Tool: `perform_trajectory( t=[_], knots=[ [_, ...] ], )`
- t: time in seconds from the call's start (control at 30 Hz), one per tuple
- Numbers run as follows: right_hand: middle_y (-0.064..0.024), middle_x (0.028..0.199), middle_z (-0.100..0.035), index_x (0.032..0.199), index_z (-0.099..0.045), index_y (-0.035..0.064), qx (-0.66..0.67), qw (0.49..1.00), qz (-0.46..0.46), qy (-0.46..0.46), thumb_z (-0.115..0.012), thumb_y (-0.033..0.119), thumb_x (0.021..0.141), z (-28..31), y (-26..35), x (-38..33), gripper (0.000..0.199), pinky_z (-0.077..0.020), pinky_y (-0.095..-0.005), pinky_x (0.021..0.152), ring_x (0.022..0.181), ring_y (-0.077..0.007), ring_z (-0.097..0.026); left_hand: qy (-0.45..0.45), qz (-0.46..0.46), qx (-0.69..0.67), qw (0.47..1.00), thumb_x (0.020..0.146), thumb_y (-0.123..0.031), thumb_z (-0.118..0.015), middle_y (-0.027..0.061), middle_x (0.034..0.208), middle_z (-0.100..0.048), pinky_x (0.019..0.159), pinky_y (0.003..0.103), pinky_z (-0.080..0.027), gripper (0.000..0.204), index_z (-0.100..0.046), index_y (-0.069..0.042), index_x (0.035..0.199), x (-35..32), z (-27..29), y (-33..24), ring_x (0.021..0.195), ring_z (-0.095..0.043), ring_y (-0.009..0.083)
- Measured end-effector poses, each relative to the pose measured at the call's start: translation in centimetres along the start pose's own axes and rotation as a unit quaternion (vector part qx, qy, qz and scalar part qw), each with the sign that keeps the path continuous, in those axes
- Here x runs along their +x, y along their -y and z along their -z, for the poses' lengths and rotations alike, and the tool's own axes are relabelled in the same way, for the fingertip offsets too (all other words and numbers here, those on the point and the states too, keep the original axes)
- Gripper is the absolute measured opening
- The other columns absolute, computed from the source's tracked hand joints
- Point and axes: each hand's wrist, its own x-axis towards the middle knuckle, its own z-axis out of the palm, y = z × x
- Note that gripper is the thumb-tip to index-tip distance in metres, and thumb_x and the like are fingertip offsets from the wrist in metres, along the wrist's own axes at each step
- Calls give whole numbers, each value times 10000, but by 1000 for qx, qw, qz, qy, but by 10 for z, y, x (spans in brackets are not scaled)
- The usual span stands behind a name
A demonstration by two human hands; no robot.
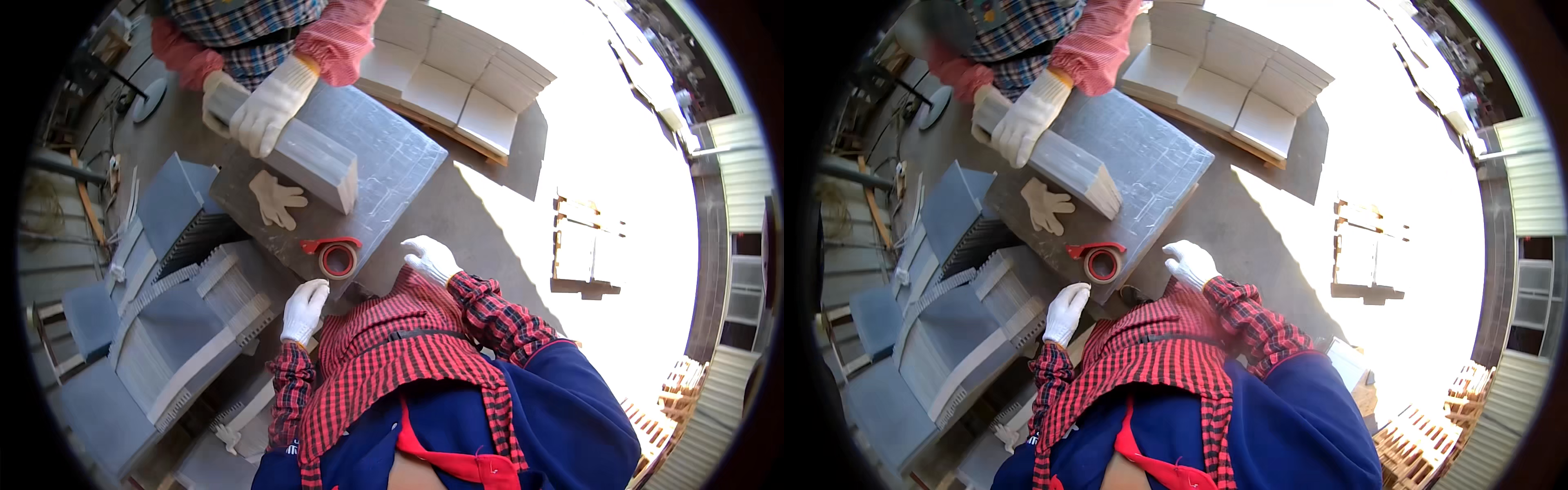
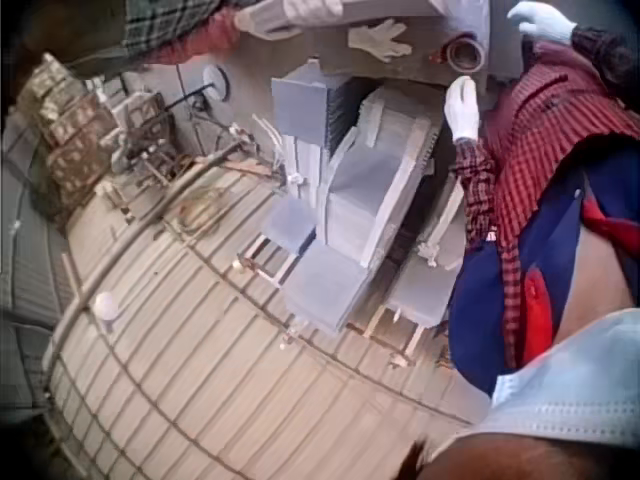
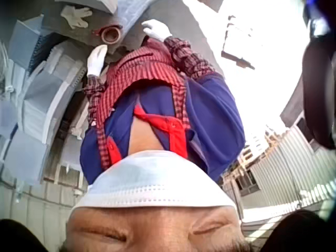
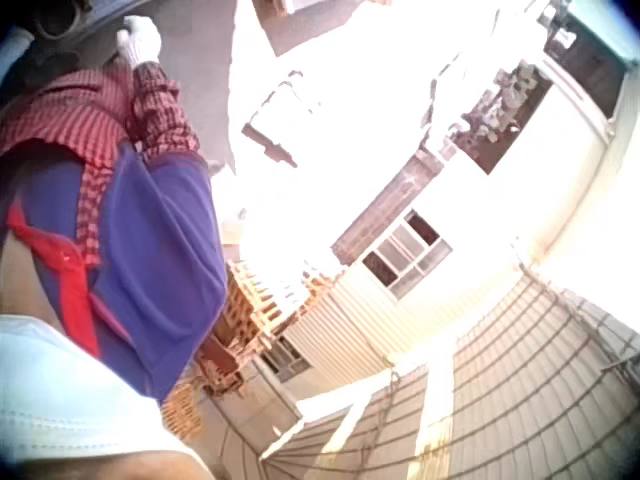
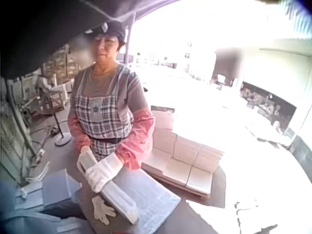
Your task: The person picks up gray panels and places them on a workbench, then folds and tapes cardboard pieces into box shapes. They handle panels and boxes one at a time, using a tape dispenser to seal edges while a coworker assists nearby.
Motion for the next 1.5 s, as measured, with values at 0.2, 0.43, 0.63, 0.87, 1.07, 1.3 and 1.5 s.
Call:
perform_trajectory(
  t=[0.2, 0.43, 0.63, 0.87, 1.07, 1.3, 1.5],
  knots=[
    [-168, 1165, -726, 1191, -722, 85, 135, 889, -427, -93, -633, 338, 857, -35, -121, -165, 429, -503, -387, 1011, 1123, -330, -675, 273, -107, 139, 946, 949, -340, -616, 143, 1098, -718, 923, 391, -508, 341, -723, -57, 1106, 56, -39, -49, 1045, -677, 308],
    [-112, 998, -694, 1076, -748, 90, 164, 814, -556, 43, -619, 285, 875, -110, -186, -355, 309, -527, -393, 786, 885, -272, -651, 344, -211, 163, 900, 942, -348, -605, 158, 1100, -718, 937, 396, -509, 365, -722, -33, 1085, 69, -115, -127, 1064, -666, 322],
    [-53, 815, -690, 1226, -696, 35, 268, 844, -459, -69, -711, 172, 855, -118, -298, -332, 395, -486, -307, 520, 615, -135, -594, 287, -79, 119, 947, 977, -376, -574, 160, 1169, -704, 985, 384, -487, 398, -703, -52, 1169, 18, -179, -122, 1112, -654, 320],
    [-13, 809, -638, 1287, -636, 24, 493, 783, -343, -159, -657, 101, 903, 11, -361, -283, 393, -455, -237, 509, 598, -85, -552, 372, -62, 217, 900, 971, -477, -481, 172, 1202, -689, 1005, 437, -467, 498, -700, -90, 1194, -65, -267, -167, 1131, -632, 371],
    [-34, 910, -636, 1254, -643, 67, 467, 737, -445, -201, -594, 102, 928, 22, -403, -365, 332, -466, -306, 478, 626, -140, -568, 386, -154, 214, 884, 921, -427, -521, 159, 1124, -718, 928, 452, -519, 434, -726, -108, 1133, -89, -331, -227, 1051, -669, 374],
    [-83, 660, -557, 789, -592, 50, 321, 837, -415, -156, -479, 131, 939, -95, -369, -505, 205, -421, -379, 477, 542, -191, -508, 453, -226, 247, 826, 875, -390, -543, 134, 1003, -745, 866, 457, -540, 378, -768, -131, 1034, -105, -368, -232, 967, -695, 358],
    [-60, 670, -549, 805, -601, 55, 461, 692, -516, -206, -508, 109, 921, -139, -305, -499, 158, -407, -349, 465, 533, -164, -493, 469, -357, 174, 789, 869, -358, -566, 145, 921, -727, 800, 463, -543, 333, -764, -96, 917, -132, -402, -251, 881, -697, 358]
  ],
)
